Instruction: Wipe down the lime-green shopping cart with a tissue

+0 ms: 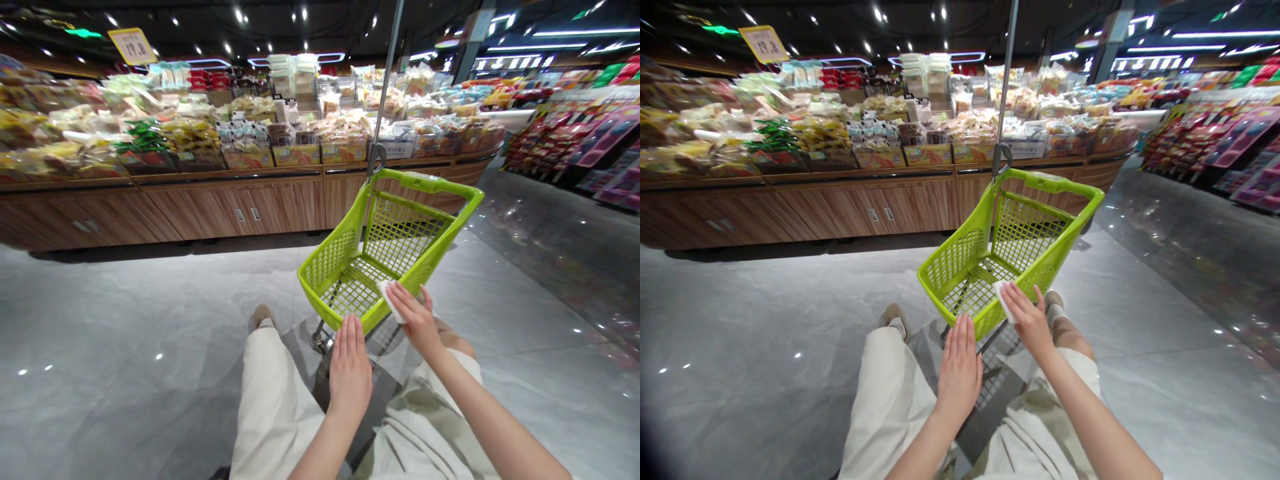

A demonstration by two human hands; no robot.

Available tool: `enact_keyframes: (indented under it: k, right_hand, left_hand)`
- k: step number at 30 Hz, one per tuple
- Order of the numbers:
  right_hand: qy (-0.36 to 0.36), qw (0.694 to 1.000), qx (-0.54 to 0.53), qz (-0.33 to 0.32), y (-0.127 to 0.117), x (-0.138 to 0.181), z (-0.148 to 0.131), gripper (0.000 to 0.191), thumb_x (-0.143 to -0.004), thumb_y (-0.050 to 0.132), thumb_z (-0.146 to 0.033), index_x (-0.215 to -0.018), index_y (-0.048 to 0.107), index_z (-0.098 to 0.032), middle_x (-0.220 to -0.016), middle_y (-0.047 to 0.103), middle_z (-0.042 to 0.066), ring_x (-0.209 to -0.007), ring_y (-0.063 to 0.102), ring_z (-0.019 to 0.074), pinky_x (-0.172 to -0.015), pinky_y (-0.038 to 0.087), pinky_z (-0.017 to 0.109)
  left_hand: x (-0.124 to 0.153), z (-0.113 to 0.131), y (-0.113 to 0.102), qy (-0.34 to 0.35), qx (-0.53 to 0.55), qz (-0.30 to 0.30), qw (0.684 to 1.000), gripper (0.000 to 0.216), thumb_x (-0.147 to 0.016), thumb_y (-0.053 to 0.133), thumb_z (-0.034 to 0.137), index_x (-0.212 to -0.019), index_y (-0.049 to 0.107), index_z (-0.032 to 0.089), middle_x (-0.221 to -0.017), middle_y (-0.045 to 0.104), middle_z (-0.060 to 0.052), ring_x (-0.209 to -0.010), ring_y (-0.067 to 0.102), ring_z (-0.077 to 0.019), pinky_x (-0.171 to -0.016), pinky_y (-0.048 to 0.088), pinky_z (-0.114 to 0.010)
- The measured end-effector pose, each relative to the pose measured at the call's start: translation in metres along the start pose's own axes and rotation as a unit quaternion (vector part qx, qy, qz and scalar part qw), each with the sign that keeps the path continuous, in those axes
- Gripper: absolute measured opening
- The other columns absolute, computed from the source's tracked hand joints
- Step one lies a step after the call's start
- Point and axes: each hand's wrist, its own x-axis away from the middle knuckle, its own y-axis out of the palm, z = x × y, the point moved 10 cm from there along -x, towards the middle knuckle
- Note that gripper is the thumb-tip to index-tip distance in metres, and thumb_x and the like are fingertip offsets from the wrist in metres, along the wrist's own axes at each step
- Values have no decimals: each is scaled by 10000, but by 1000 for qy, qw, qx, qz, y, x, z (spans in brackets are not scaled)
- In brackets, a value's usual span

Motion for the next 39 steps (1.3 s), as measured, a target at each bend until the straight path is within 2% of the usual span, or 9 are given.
enact_keyframes:
  k: [5, 11, 13, 16, 21, 24, 33, 36, 39]
  right_hand:
    - [91, 995, 21, 26, -10, -7, 40, 898, -679, 385, 20, -1511, 286, -303, -1494, 454, 61, -1385, 416, 221, -1175, 105, 528]
    - [-62, 996, -42, -38, 8, 9, -78, 802, -752, 364, -1, -1519, 277, -222, -1473, 476, 93, -1402, 388, 200, -1184, 126, 487]
    - [-90, 993, -55, -43, 8, 11, -91, 763, -782, 360, -9, -1512, 291, -222, -1454, 501, 90, -1393, 403, 192, -1191, 101, 482]
    - [-98, 993, -55, -43, 3, 2, -61, 771, -781, 359, 19, -1498, 312, -261, -1426, 539, 56, -1375, 428, 175, -1196, 55, 489]
    - [13, 1000, 9, -8, -10, -23, 44, 762, -731, 396, 23, -1427, 430, -284, -1407, 562, 41, -1360, 452, 205, -1187, 88, 513]
    - [75, 997, 29, 16, -11, -24, 57, 773, -694, 400, 22, -1406, 458, -275, -1416, 552, 44, -1362, 449, 214, -1182, 93, 526]
    - [-78, 995, -66, -17, 1, 0, -97, 744, -762, 364, 17, -1467, 376, -219, -1415, 549, 63, -1371, 433, 169, -1197, 73, 450]
    - [-116, 991, -59, -28, -2, -5, -72, 721, -813, 373, 14, -1473, 363, -276, -1379, 586, 33, -1330, 484, 159, -1197, 45, 459]
    - [-61, 998, -13, -23, -7, -18, -3, 740, -797, 404, 8, -1464, 379, -310, -1379, 587, 29, -1308, 511, 183, -1190, 80, 485]
  left_hand:
    - [1, 2, 0, -8, 4, 12, 1000, 818, -855, 518, 166, -1531, 79, 30, -1573, 270, -207, -1469, 225, -300, -1172, 320, -453]
    - [1, 2, 1, -20, 2, 20, 1000, 827, -837, 502, 141, -1528, 64, 17, -1572, 275, -208, -1471, 214, -308, -1173, 316, -463]
    - [1, 2, 1, -13, 3, 15, 1000, 834, -835, 504, 142, -1528, 55, 17, -1572, 276, -205, -1470, 221, -303, -1170, 321, -461]
    - [0, 2, 1, -2, 1, 8, 1000, 826, -853, 503, 155, -1530, 47, 25, -1575, 270, -203, -1468, 229, -301, -1168, 325, -456]
    - [0, 3, 1, -6, 7, 6, 1000, 818, -867, 501, 167, -1531, 44, 30, -1579, 257, -205, -1467, 229, -308, -1173, 313, -459]
    - [0, 4, 1, -12, 7, 6, 1000, 809, -870, 502, 169, -1529, 57, 21, -1575, 261, -214, -1465, 230, -317, -1172, 313, -466]
    - [1, -2, -1, -16, 6, 15, 1000, 821, -837, 482, 117, -1533, 54, 37, -1567, 293, -199, -1464, 244, -289, -1171, 312, -452]
    - [2, -3, -2, -9, -1, 10, 1000, 778, -862, 482, 151, -1533, 103, 48, -1570, 291, -191, -1467, 238, -285, -1170, 318, -440]
    - [2, -1, -1, -3, -9, 2, 1000, 765, -868, 496, 169, -1526, 130, 27, -1579, 267, -195, -1474, 210, -293, -1176, 309, -442]
